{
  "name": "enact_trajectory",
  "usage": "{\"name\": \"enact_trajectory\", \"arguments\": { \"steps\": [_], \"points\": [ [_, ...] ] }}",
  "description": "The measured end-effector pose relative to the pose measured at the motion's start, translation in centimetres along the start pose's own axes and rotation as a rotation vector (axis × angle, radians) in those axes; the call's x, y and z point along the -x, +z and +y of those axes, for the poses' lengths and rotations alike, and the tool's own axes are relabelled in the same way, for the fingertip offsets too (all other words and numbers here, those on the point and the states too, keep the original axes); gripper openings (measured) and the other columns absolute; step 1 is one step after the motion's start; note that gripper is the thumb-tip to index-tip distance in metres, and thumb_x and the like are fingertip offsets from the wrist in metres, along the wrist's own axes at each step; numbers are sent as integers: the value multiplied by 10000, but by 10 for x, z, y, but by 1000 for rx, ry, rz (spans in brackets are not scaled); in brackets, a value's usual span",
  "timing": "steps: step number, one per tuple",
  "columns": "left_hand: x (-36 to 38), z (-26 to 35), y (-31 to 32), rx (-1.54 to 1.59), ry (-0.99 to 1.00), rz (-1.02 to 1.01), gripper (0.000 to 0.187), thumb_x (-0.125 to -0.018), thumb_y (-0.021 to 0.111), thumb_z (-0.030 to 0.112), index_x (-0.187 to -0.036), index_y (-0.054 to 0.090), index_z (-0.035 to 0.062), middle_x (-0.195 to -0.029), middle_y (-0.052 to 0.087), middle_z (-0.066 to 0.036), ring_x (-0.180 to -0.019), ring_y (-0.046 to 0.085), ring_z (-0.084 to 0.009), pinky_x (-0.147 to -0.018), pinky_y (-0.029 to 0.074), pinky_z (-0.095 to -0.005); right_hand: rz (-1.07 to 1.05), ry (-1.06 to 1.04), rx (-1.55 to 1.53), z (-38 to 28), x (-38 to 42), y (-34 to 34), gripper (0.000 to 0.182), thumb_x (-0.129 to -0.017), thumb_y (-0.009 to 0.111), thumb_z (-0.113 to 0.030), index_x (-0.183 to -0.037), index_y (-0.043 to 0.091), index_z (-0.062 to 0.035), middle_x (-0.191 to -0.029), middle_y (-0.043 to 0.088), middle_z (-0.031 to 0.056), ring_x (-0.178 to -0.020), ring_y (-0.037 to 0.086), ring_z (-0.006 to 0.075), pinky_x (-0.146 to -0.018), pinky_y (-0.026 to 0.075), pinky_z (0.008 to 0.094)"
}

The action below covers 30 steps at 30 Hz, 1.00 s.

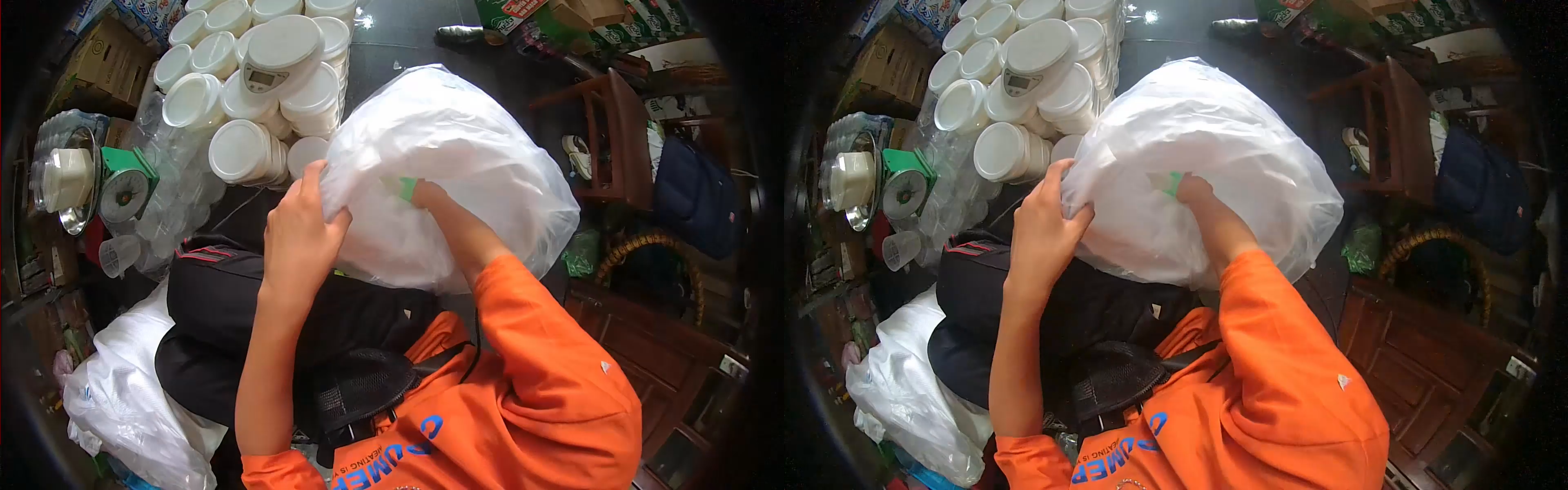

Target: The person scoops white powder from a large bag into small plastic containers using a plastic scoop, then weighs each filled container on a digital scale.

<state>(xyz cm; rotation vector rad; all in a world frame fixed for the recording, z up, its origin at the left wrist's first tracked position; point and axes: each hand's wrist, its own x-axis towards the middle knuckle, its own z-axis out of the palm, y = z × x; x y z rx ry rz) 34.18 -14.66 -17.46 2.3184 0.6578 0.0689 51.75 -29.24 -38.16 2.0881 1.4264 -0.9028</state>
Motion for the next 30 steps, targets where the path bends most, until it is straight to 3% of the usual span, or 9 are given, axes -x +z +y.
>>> {"name": "enact_trajectory", "arguments": {
  "steps": [11,30],
  "points": [
    [3,2,2,75,-28,-4,552,-815,750,159,-1325,573,43,-1030,707,-232,-880,702,-406,-809,535,-471,316,68,-51,12,-54,17,283,-930,535,-186,-1102,729,-72,-941,740,168,-909,689,364,-858,527,437],
    [11,6,5,65,3,-14,551,-805,765,149,-1315,584,46,-1040,707,-215,-814,690,-389,-778,532,-460,920,269,-150,12,-28,102,301,-912,494,-143,-1015,750,-23,-866,739,169,-799,704,343,-787,550,441]
  ]
}}
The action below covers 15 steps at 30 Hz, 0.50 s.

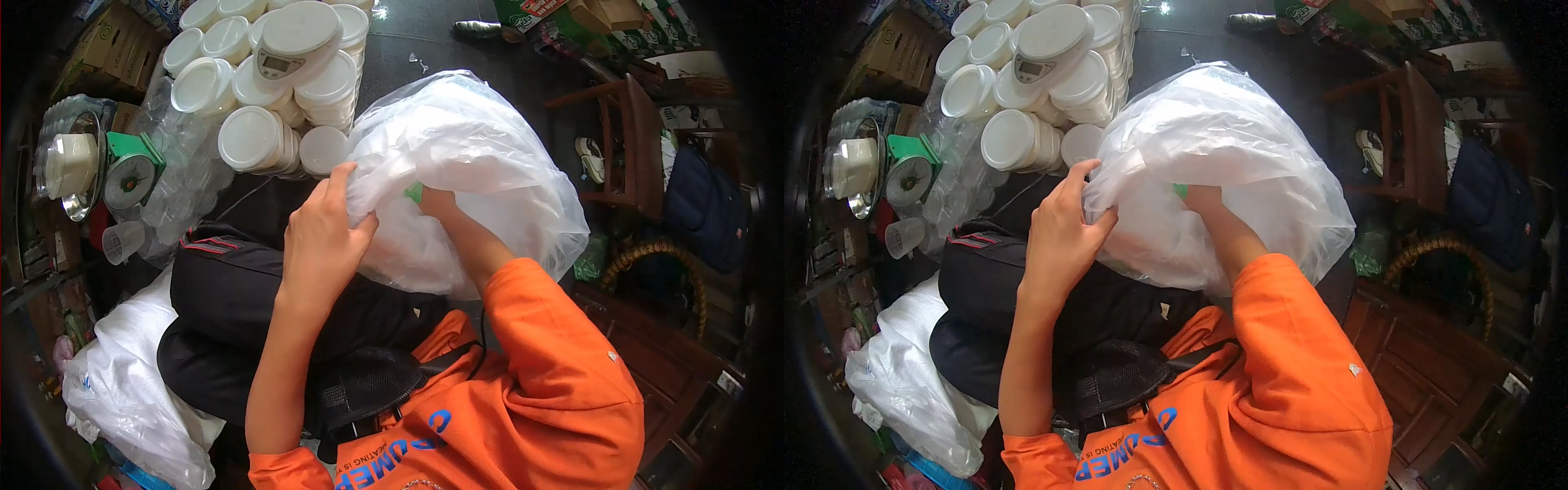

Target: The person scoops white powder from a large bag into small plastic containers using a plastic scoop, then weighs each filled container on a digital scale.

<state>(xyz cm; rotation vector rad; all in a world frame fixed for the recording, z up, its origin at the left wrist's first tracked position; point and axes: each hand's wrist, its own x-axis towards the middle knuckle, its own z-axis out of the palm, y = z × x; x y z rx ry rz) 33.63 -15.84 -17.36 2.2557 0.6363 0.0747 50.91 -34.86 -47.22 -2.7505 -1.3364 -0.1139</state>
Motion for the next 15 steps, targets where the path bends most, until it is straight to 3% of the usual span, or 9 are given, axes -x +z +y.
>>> {"name": "enact_trajectory", "arguments": {
  "steps": [11,15],
  "points": [
    [0,-2,-2,-20,-34,-26,554,-813,763,172,-1322,576,53,-1086,710,-214,-914,698,-416,-816,537,-477,306,96,-54,35,14,27,321,-902,472,-120,-970,761,3,-827,738,169,-741,711,332,-750,563,443],
    [-3,0,-1,-17,-7,-1,542,-826,756,191,-1320,577,57,-1136,709,-225,-1006,694,-437,-860,542,-489,-614,436,-408,68,8,29,340,-937,498,-210,-1003,734,27,-801,731,160,-713,712,296,-736,563,409]
  ]
}}
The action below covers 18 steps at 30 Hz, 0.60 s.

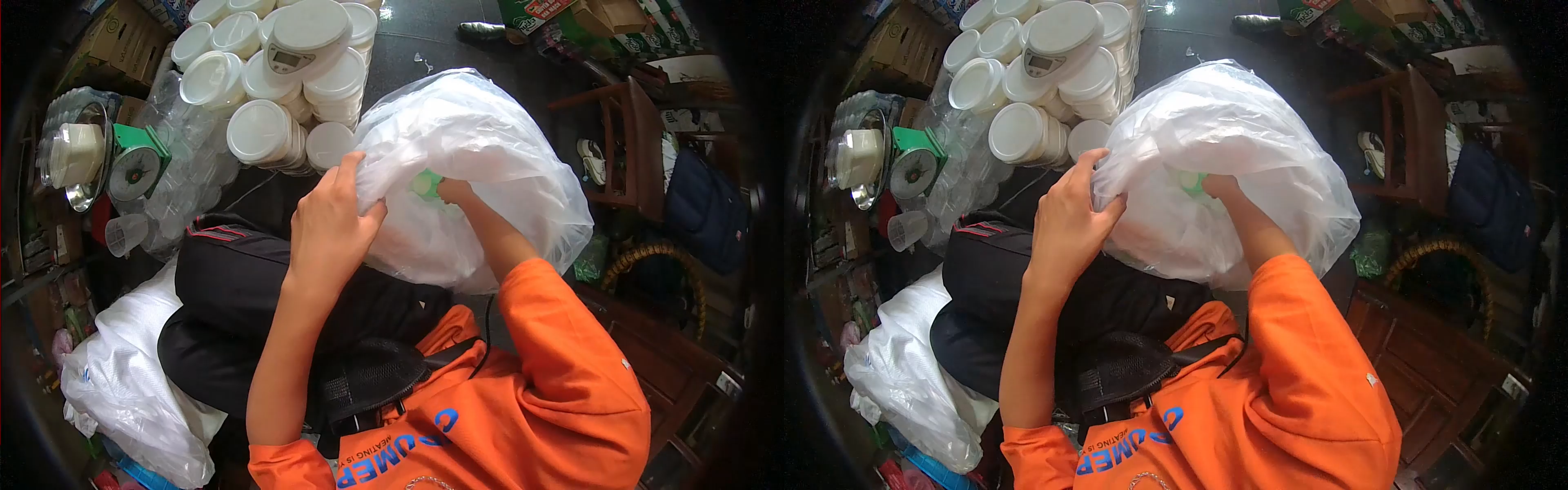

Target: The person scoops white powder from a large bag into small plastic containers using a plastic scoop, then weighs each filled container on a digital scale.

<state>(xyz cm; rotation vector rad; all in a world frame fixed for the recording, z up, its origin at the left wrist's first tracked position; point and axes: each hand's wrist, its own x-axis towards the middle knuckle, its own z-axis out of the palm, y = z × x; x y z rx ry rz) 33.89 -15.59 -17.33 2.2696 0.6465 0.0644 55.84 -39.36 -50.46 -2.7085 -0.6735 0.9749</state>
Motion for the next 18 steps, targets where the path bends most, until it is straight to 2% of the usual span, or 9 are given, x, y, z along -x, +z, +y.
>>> {"name": "enact_trajectory", "arguments": {
  "steps": [1,2,4,7,10,15,18],
  "points": [
    [-1,1,-1,-2,1,-4,539,-830,755,198,-1319,578,57,-1148,708,-228,-1021,692,-439,-872,543,-491,-227,109,-67,-3,4,-7,352,-946,505,-232,-1011,727,33,-794,730,157,-706,713,287,-732,563,400],
    [-1,2,-1,0,5,-5,539,-830,755,198,-1319,578,57,-1148,708,-228,-1021,692,-439,-872,543,-491,-223,112,-66,-3,11,-15,352,-946,505,-232,-1011,727,33,-794,730,157,-706,713,287,-732,563,400],
    [-3,3,-1,-9,18,-5,543,-833,758,211,-1322,577,62,-1152,708,-229,-1033,689,-443,-881,541,-501,-281,170,-397,-31,54,-60,318,-980,537,-269,-1088,686,-10,-834,723,108,-691,679,194,-679,514,332],
    [-5,4,-1,-18,25,-6,556,-832,763,231,-1327,575,63,-1145,711,-232,-1034,688,-446,-887,540,-509,-199,105,-516,-47,99,-94,284,-1008,539,-281,-1020,672,-30,-841,701,86,-709,647,181,-705,516,330],
    [-11,1,0,-42,63,5,570,-835,769,249,-1333,572,57,-1138,711,-243,-1036,686,-450,-890,541,-514,-249,6,-625,-50,136,-121,258,-1036,532,-272,-984,647,-48,-875,681,50,-743,605,140,-717,484,293],
    [-13,1,-2,-56,82,9,563,-862,761,314,-1320,581,41,-1117,708,-271,-1040,689,-449,-894,542,-511,-265,-4,-716,-69,212,-174,274,-1078,505,-317,-1004,629,-84,-891,652,-1,-750,534,81,-707,414,249],
    [-11,1,-8,-54,70,-8,573,-878,751,354,-1320,585,30,-1104,706,-285,-1042,689,-453,-893,542,-512,-288,-56,-787,-75,227,-194,284,-1092,498,-340,-995,619,-102,-876,633,-24,-733,503,62,-691,387,240]
  ]
}}
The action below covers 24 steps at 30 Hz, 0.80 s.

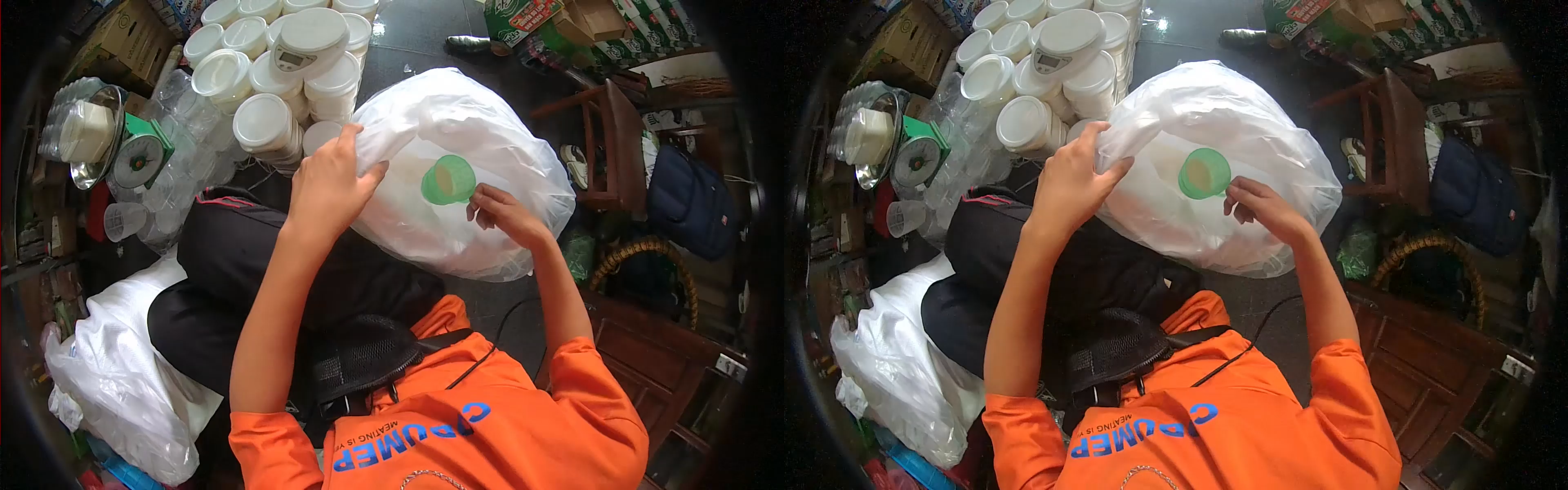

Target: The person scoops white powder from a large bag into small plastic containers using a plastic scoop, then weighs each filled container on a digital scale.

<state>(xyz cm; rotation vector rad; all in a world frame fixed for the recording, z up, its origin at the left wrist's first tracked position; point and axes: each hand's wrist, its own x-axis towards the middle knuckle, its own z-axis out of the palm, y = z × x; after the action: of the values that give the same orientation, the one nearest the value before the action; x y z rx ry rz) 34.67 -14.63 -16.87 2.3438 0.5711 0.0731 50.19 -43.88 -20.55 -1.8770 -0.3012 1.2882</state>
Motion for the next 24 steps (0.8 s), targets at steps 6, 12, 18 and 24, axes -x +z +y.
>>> {"name": "enact_trajectory", "arguments": {
  "steps": [6,12,18,24],
  "points": [
    [25,-26,-24,98,73,48,572,-903,744,360,-1330,592,11,-1071,730,-234,-966,730,-365,-864,562,-449,-54,-142,166,-59,28,2,294,-1073,526,-316,-885,586,-99,-781,446,-57,-703,389,66,-642,325,243],
    [49,-65,-87,276,14,137,486,-950,718,313,-1307,614,0,-1098,735,-178,-866,724,-239,-831,569,-366,-65,-414,71,-176,40,39,247,-1050,554,-242,-862,567,-83,-757,405,-67,-659,347,44,-584,271,236],
    [59,-119,-132,725,-64,359,373,-997,676,297,-1285,660,61,-1154,716,-77,-986,677,-147,-878,547,-307,-45,-699,74,-299,-5,141,227,-1044,592,-270,-1019,661,-55,-842,490,-41,-722,421,44,-643,339,200],
    [73,-135,-161,1149,-206,610,363,-1009,635,335,-1256,662,70,-1170,718,-78,-983,690,-156,-908,532,-304,-102,-941,318,-403,-97,237,254,-1079,563,-284,-1013,648,-54,-830,531,-47,-713,453,54,-669,364,225]
  ]
}}
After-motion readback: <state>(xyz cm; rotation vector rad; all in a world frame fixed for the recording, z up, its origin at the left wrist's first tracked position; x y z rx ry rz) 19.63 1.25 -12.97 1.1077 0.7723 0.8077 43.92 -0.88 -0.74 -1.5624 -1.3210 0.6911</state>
